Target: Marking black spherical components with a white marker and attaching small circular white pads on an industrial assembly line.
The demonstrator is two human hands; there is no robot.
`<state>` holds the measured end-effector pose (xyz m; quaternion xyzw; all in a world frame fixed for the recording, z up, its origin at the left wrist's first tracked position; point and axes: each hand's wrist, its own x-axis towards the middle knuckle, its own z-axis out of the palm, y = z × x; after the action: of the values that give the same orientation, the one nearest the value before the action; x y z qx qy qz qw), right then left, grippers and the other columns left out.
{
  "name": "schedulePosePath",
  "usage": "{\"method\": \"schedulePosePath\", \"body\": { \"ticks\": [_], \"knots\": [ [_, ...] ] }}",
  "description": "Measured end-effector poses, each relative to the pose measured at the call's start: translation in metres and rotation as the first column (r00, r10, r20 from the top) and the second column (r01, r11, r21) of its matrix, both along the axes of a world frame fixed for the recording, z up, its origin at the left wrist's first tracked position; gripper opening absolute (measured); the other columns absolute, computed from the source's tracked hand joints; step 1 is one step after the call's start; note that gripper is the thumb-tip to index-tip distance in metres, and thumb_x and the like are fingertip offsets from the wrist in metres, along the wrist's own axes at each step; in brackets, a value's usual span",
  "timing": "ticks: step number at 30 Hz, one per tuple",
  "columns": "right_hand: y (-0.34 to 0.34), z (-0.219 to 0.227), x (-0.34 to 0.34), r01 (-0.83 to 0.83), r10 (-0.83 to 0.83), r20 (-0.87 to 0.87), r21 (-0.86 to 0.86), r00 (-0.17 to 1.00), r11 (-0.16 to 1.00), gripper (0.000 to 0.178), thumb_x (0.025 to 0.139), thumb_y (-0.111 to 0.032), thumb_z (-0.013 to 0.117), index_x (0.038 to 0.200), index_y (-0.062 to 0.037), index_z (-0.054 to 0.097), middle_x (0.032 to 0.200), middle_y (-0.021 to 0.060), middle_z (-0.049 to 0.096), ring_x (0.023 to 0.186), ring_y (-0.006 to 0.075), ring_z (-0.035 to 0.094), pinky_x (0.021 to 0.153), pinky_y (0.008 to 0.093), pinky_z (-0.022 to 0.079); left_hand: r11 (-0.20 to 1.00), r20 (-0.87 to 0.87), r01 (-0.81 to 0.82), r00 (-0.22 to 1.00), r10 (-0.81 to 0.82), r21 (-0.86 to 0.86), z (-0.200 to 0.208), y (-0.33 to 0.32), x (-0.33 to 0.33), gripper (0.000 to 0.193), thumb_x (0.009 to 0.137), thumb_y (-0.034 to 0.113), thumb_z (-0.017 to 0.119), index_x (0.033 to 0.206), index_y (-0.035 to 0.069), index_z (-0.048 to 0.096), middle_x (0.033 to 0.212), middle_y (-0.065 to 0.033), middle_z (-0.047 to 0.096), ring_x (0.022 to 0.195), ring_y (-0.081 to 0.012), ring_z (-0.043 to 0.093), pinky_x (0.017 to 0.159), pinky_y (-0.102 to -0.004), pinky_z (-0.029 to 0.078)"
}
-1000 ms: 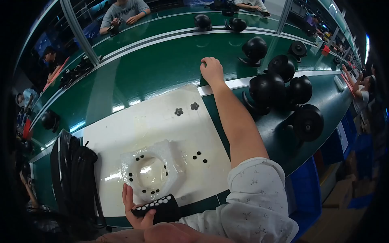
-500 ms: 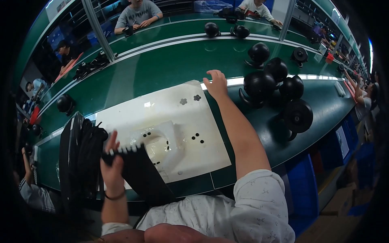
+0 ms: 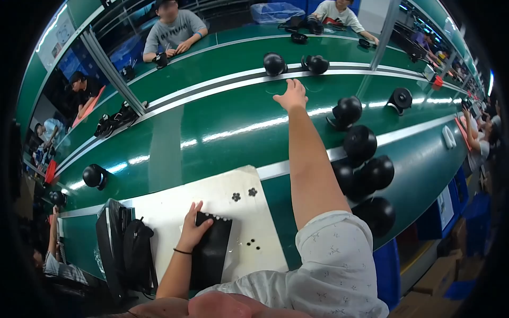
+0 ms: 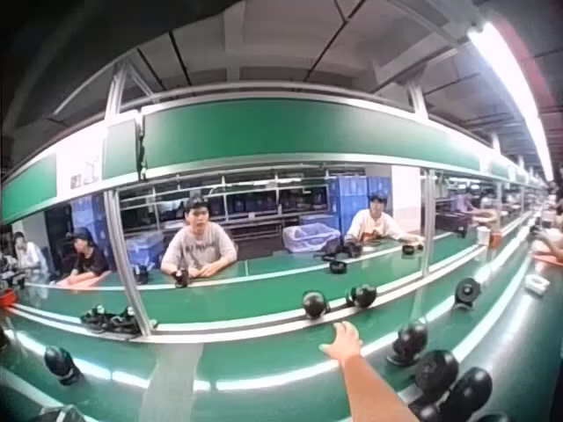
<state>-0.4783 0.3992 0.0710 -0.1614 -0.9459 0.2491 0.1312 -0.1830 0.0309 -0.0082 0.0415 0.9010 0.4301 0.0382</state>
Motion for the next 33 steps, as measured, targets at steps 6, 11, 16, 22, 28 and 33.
{"method": "schedulePosePath", "body": {
  "ticks": [6, 11, 16, 22, 28, 33],
  "knots": [
    [0.022, -0.026, -0.106, -0.009, -0.005, -0.162, -0.086, 0.987, 0.996, 0.096, 0.058, -0.045, 0.075, 0.132, -0.0114, 0.024, 0.137, 0.0148, 0.021, 0.126, 0.0323, 0.024, 0.099, 0.0440, 0.029, 0.985, -0.139, -0.083, 0.988, 0.062, -0.150, 0.027, 0.022, 0.000, 0.064, 0.064, 0.021, 0.071, 0.121, 0.007, 0.046, 0.127, -0.0157, 0.042, 0.125, -0.0302, 0.030, 0.102, -0.0449, 0.016],
    [0.003, -0.031, -0.173, 0.022, -0.064, -0.296, -0.143, 0.953, 0.989, 0.099, 0.054, -0.043, 0.076, 0.132, -0.0175, 0.020, 0.142, 0.0107, 0.009, 0.130, 0.0330, 0.014, 0.094, 0.0585, 0.028, 0.976, -0.090, -0.167, 0.984, 0.156, -0.139, 0.023, 0.017, 0.004, 0.064, 0.061, 0.018, 0.072, 0.120, 0.007, 0.048, 0.128, -0.0137, 0.038, 0.120, -0.0327, 0.031, 0.102, -0.0436, 0.018],
    [0.008, -0.047, -0.228, 0.116, -0.142, -0.201, -0.135, 0.969, 0.984, 0.113, 0.051, -0.056, 0.074, 0.136, -0.0187, 0.010, 0.143, 0.0128, 0.000, 0.131, 0.0331, 0.010, 0.093, 0.0603, 0.028, 0.974, 0.076, -0.224, 0.972, 0.221, 0.044, 0.057, 0.055, -0.002, 0.068, 0.065, 0.035, 0.072, 0.121, 0.005, 0.047, 0.131, -0.0207, 0.031, 0.121, -0.0348, 0.028, 0.099, -0.0429, 0.024],
    [0.010, -0.071, -0.236, -0.002, -0.076, -0.271, -0.275, 0.960, 0.961, 0.091, 0.053, -0.031, 0.073, 0.127, -0.0162, 0.022, 0.128, 0.0179, 0.027, 0.114, 0.0383, 0.039, 0.091, 0.0422, 0.040, 0.909, 0.396, -0.230, 0.915, 0.079, 0.349, 0.071, 0.108, -0.018, 0.046, 0.065, 0.018, 0.072, 0.107, 0.003, 0.058, 0.114, -0.0146, 0.051, 0.104, -0.0288, 0.048, 0.086, -0.0346, 0.040],
    [0.043, -0.064, -0.221, -0.188, 0.004, -0.284, -0.626, 0.959, 0.757, 0.097, 0.054, -0.032, 0.074, 0.129, -0.0101, 0.017, 0.122, 0.0194, 0.035, 0.109, 0.0301, 0.043, 0.090, 0.0391, 0.039, 0.973, 0.238, -0.101, 0.970, 0.049, 0.210, 0.028, 0.099, -0.017, 0.043, 0.062, 0.012, 0.070, 0.103, 0.003, 0.059, 0.103, -0.0134, 0.055, 0.096, -0.0267, 0.051, 0.081, -0.0324, 0.043],
    [0.046, -0.025, -0.173, -0.287, 0.221, -0.207, -0.851, 0.953, 0.439, 0.094, 0.059, -0.029, 0.073, 0.129, -0.0123, 0.011, 0.116, 0.0175, 0.040, 0.103, 0.0265, 0.045, 0.086, 0.0405, 0.037, 0.983, 0.147, -0.115, 0.985, 0.093, 0.146, 0.030, 0.103, -0.021, 0.037, 0.062, 0.010, 0.069, 0.097, 0.002, 0.060, 0.093, -0.0123, 0.058, 0.090, -0.0272, 0.053, 0.080, -0.0327, 0.043]
  ]
}}
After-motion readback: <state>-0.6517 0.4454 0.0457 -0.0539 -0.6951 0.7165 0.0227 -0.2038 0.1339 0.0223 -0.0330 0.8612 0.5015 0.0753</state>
